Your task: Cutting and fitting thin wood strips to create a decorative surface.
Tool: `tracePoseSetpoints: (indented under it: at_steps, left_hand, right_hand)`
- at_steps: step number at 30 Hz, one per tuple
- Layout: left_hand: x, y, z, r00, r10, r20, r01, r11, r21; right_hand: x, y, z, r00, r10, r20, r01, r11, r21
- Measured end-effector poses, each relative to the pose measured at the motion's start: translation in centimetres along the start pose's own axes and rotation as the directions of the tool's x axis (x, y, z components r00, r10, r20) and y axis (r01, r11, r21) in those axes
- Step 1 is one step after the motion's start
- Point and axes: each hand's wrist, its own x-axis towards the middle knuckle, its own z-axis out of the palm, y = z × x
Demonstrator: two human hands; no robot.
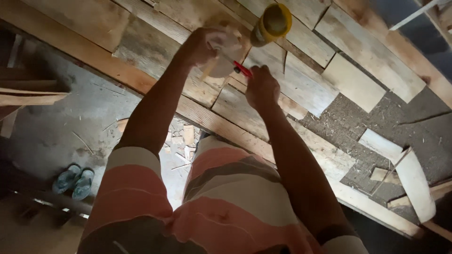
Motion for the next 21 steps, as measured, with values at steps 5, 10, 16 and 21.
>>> tracePoseSetpoints:
  at_steps: [5,10,16,21]
  left_hand:
    - [-2.9,2.7,-0.9,0.974,0.092,-0.209,-0.051,0.98,0.193]
    - [-2.3,-0.1,1.3,0.903,0.016,-0.428,-0.006,1.0,0.026]
    - [-2.0,4.7,4.7,0.934,-0.126,-0.335,-0.118,0.775,-0.621]
    - [-1.5,8.1,7.4,0.986,-0.023,-0.166,-0.133,0.499,-0.856]
  right_hand:
    - [-3.5,5.9,3.9,0.981,-0.104,-0.167,0.16,0.915,0.371]
    - [-6.6,8.3,6.9,0.995,-0.05,0.086,0.013,0.922,0.386]
    - [-6.4,7.0,4.7,0.992,0.04,0.117,-0.062,0.98,0.191]
    - [-4.4,9.5,7.2,0.996,0.087,-0.035,-0.078,0.976,0.204]
